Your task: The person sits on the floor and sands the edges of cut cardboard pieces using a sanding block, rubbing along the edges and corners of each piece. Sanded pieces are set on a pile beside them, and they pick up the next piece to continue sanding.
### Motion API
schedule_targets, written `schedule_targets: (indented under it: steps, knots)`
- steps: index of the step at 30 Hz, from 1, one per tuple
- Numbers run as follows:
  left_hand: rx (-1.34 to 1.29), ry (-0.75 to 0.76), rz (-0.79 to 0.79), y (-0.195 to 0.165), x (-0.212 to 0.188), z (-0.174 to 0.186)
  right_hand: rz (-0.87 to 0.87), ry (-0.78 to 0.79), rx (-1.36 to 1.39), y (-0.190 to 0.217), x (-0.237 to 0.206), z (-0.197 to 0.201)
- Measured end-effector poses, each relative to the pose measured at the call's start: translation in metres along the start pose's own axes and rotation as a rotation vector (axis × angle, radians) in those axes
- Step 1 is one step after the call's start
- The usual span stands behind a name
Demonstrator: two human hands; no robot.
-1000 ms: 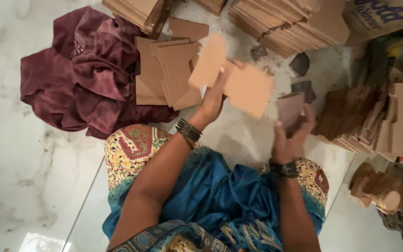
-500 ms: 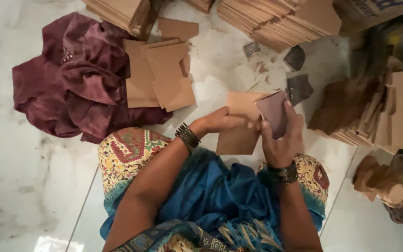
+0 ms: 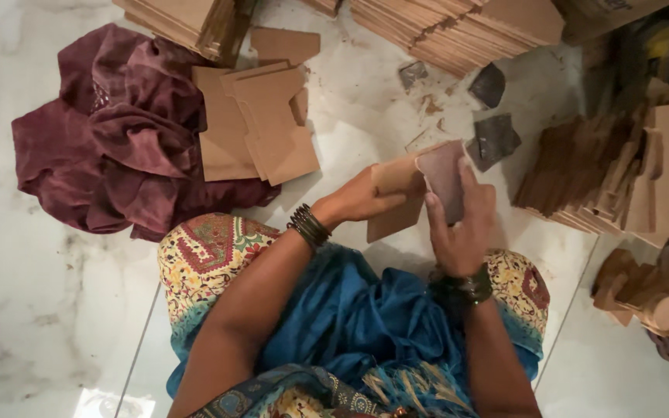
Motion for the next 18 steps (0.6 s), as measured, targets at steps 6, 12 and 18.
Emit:
schedule_targets:
  steps: [6, 12, 18]
  knots:
    - [0.222, -0.011, -0.079, -0.020, -0.007, -0.012, 0.039, -0.107, 0.177, -0.001, 0.010, 0.001]
    - [0.347, -0.053, 0.100, -0.018, -0.004, -0.002, 0.072, -0.058, 0.129, 0.014, 0.003, -0.002]
    - [0.650, -0.006, 0.035, -0.014, -0.003, -0.025, 0.005, -0.016, 0.092, 0.006, 0.007, -0.001]
Point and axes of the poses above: each hand's wrist, its own x-axis towards the middle knuckle, its own z-axis out of the back of the hand, y = z × x, the point moved 6 cm from there along x, towards the middle knuckle, and after that the axes turned 15 degrees about z, right-handed, at the moved point
